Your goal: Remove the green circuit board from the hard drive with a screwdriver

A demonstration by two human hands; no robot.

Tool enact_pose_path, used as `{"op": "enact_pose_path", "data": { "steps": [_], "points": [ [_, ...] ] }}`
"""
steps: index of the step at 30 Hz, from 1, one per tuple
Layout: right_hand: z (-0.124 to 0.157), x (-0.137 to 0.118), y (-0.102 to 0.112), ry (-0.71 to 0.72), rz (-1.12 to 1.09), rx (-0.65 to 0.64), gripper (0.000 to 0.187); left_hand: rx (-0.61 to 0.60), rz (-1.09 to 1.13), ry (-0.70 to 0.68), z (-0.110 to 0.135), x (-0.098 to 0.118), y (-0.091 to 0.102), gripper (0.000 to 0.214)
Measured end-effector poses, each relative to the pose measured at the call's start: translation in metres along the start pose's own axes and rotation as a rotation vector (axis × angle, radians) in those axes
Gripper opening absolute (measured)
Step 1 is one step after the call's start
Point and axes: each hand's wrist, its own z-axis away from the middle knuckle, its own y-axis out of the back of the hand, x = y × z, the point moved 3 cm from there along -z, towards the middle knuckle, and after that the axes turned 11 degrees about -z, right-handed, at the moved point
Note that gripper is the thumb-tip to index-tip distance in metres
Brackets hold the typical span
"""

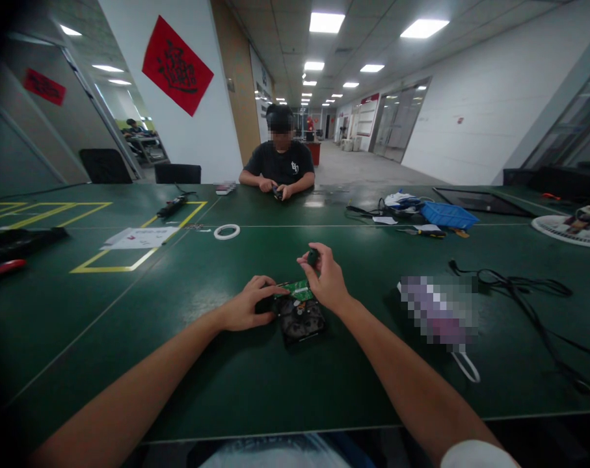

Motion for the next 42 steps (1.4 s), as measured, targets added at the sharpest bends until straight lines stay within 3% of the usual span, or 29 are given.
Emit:
{"op": "enact_pose_path", "data": {
  "steps": [3, 8, 14, 19, 28, 36, 42],
  "points": [
    [0.001, 0.001, 0.002, 0.034, 0.154, 0.052, 0.052, 0.002, 0.006, 0.000, 0.000, -0.001, 0.000, 0.069],
    [0.001, -0.008, 0.008, 0.168, 0.373, 0.069, 0.041, 0.011, 0.073, 0.029, 0.002, -0.004, 0.001, 0.061],
    [-0.001, -0.011, 0.016, 0.216, 0.402, 0.149, 0.037, 0.033, 0.149, 0.062, 0.001, -0.004, 0.002, 0.054],
    [-0.002, -0.011, 0.017, 0.237, 0.386, 0.122, 0.037, 0.068, 0.161, 0.059, -0.002, -0.004, 0.000, 0.055],
    [-0.003, -0.019, 0.021, 0.180, 0.401, 0.113, 0.027, 0.131, 0.145, 0.088, -0.005, -0.011, -0.008, 0.034],
    [-0.008, -0.020, 0.016, 0.155, 0.409, 0.102, 0.029, 0.051, 0.101, 0.004, -0.002, -0.011, -0.003, 0.038],
    [-0.004, -0.010, 0.017, 0.092, 0.258, 0.128, 0.035, 0.016, 0.113, -0.008, -0.002, -0.010, -0.001, 0.061]
  ]
}}
